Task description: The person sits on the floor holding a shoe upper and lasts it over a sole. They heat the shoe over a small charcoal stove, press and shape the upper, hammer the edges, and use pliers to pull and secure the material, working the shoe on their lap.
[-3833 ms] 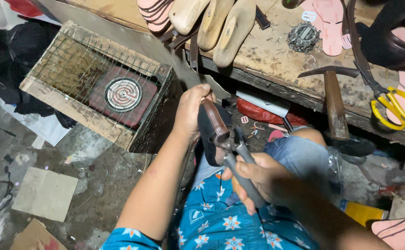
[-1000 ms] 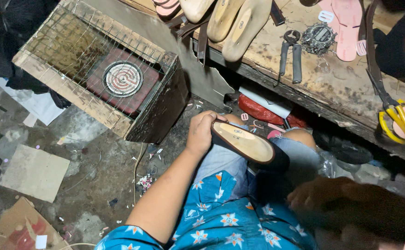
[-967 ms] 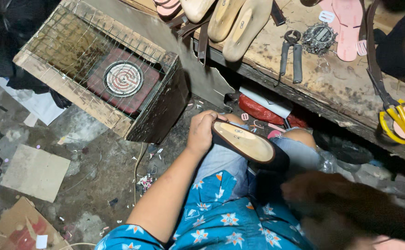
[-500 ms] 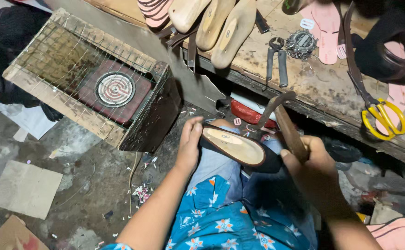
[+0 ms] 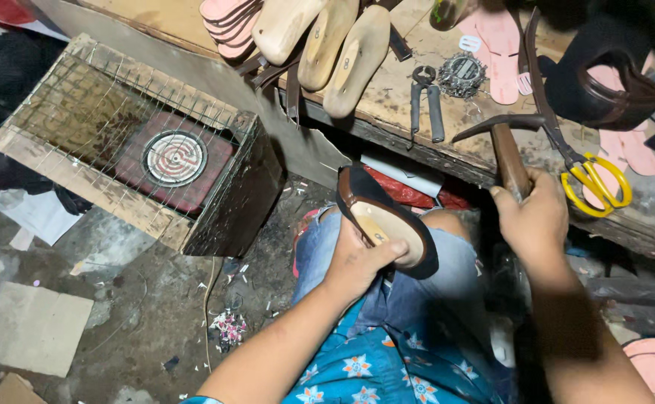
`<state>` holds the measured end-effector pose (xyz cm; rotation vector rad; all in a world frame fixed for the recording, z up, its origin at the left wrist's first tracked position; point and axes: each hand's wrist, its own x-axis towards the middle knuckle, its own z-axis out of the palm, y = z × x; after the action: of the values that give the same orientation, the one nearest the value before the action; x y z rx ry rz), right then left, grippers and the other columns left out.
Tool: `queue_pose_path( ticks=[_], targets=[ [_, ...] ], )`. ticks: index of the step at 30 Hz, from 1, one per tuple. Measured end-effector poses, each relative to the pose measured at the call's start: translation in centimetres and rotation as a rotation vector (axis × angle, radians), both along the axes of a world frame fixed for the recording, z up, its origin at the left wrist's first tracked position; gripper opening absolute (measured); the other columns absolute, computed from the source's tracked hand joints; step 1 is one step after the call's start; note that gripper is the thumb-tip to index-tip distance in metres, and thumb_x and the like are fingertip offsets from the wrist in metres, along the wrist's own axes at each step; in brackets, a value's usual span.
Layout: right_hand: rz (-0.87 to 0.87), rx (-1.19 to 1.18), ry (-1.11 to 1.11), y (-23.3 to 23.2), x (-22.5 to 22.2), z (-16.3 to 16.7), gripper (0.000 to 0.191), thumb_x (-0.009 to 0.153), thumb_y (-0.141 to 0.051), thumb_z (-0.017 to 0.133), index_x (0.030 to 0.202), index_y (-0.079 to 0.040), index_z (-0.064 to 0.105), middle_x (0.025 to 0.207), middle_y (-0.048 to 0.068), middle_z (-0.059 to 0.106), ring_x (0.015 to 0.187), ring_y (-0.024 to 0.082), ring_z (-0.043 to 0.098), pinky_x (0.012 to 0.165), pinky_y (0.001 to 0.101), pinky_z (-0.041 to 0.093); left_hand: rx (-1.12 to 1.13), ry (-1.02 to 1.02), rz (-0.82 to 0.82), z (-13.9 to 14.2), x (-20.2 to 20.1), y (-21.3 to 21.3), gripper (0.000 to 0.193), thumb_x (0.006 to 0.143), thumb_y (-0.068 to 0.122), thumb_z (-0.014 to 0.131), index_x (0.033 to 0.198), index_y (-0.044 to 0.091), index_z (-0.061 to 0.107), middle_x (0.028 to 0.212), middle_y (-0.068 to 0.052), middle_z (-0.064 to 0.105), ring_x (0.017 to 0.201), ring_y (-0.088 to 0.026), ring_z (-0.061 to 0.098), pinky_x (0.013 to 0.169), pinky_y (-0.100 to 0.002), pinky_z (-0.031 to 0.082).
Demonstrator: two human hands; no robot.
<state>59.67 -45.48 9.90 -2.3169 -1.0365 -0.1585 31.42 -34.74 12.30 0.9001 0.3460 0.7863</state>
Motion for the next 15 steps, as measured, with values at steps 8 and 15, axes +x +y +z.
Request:
queue_pose_path(
  ticks=[8, 15],
  targets=[
    [0.056, -0.005, -0.117, 0.6, 0.7, 1.1, 0.052, 0.089, -0.027, 0.084, 0.126, 0.004, 0.065, 0.12, 0.029, 0.06, 0.113, 0.046, 0.057, 0.098, 0.0501, 0.047, 0.242, 0.304, -0.101, 4.1, -1.1, 1.2, 0.074, 0.074, 0.018, 0.085, 0.137, 0.001, 0.05, 0.119, -0.007, 0.061, 0.112, -0.017, 0.059, 0.102, -0.032, 0.049],
    [0.445, 0.334, 0.688, 0.1, -7.5, 3.3, 0.045, 0.097, -0.019, 0.066, 0.137, 0.0, 0.058, 0.127, 0.016, 0.064, 0.116, 0.026, 0.062, 0.104, 0.0392, 0.048, 0.305, 0.421, -0.219, 4.6, -2.4, -0.4, 0.084, 0.069, 0.023, 0.087, 0.139, -0.003, 0.049, 0.125, -0.008, 0.062, 0.118, -0.018, 0.058, 0.106, -0.033, 0.045]
  ],
)
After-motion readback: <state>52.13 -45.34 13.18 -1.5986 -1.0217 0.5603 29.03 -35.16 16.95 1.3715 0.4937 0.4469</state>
